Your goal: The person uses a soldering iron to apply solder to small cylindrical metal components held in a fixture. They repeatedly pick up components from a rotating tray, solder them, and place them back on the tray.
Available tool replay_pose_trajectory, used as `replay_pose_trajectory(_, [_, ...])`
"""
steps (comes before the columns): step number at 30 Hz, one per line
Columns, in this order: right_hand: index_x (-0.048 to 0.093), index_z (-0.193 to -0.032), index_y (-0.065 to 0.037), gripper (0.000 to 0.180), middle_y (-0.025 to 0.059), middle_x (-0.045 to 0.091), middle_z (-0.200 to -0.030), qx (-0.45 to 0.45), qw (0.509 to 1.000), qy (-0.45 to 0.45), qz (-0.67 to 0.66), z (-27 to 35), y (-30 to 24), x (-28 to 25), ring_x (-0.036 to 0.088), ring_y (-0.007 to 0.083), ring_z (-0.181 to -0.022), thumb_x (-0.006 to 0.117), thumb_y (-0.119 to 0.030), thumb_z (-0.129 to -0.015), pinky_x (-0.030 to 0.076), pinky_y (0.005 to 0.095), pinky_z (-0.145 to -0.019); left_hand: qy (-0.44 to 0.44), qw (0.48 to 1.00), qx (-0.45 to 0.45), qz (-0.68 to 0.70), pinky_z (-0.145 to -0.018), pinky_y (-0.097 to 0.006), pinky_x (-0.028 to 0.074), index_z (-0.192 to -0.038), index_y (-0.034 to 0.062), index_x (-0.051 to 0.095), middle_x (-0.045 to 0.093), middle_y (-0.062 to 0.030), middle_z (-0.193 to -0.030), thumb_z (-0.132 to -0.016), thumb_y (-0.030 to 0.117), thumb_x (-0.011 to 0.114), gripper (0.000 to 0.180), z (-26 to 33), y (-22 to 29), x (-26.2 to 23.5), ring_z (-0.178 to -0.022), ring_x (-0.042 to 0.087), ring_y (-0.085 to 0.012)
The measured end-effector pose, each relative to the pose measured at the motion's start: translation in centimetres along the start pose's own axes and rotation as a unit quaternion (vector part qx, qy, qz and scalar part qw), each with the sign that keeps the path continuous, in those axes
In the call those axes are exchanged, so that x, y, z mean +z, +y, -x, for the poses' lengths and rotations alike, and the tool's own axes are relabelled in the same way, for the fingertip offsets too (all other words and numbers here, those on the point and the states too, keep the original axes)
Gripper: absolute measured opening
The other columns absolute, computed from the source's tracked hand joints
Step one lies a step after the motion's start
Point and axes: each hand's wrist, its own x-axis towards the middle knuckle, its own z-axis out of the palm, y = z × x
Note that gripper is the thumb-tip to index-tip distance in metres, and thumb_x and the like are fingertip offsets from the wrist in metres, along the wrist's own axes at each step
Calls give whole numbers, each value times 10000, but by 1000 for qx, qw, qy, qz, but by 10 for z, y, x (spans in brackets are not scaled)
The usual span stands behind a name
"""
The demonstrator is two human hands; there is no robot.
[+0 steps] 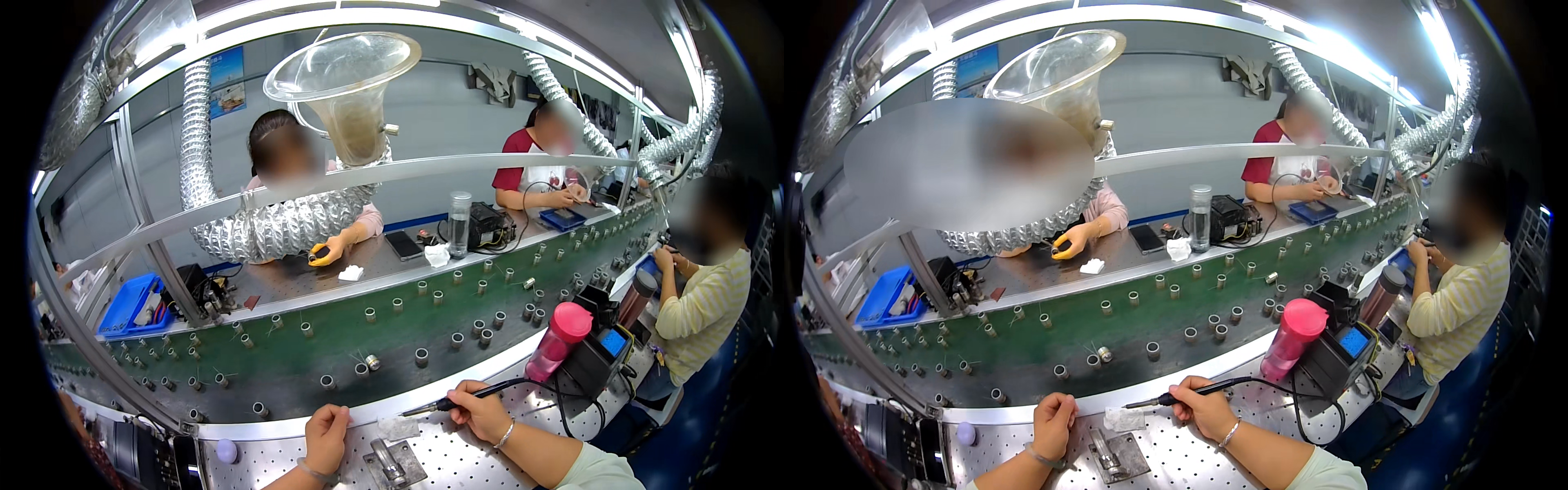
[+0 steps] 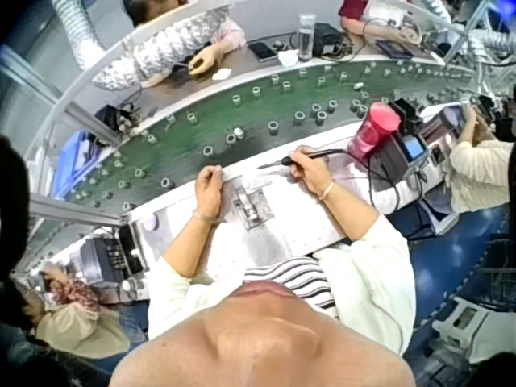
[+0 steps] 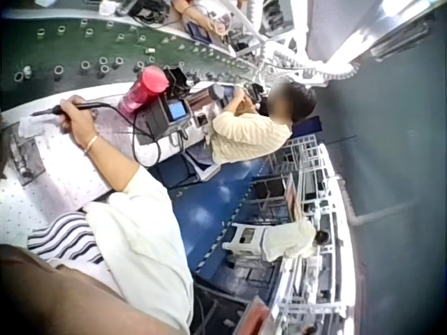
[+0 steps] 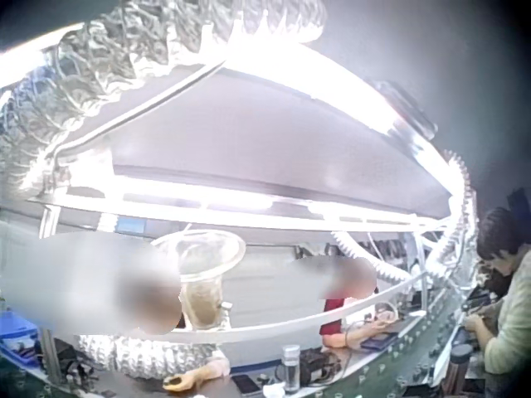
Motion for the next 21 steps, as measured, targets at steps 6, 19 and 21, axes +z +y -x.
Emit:
replay_pose_trajectory(6, [544, -721, -42, 160, 35, 576, -583, -12, 999, 0, 33, -23, 21, 22, 531, 74, -476, 591, -99, -863, 411, 184, -439, -48, 998, 0, -30, -511, -203, 299, -646, 48, 510, 461, 38, -598, -920, 172, 525, 301, -24, -7, -39, -560, 366, -35])
replay_pose_trajectory(19, [525, -704, -19, 151, 70, 576, -607, -33, 999, 14, 17, -43, 65, 53, 525, 109, -457, 581, -31, -844, 441, 213, -435, -66, 997, -45, -24, -483, -226, 260, -568, 42, 447, 412, 39, -556, -939, 192, 495, 402, -34, -18, -92, -524, 311, -49])
replay_pose_trajectory(21, [525, -703, -17, 149, 74, 574, -603, -29, 999, 14, 17, -38, 63, 54, 525, 115, -457, 581, -26, -840, 441, 216, -436, -69, 995, -58, -34, -468, -234, 243, -556, 39, 428, 362, 64, -544, -924, 226, 533, 426, -31, -21, -94, -525, 283, -41])
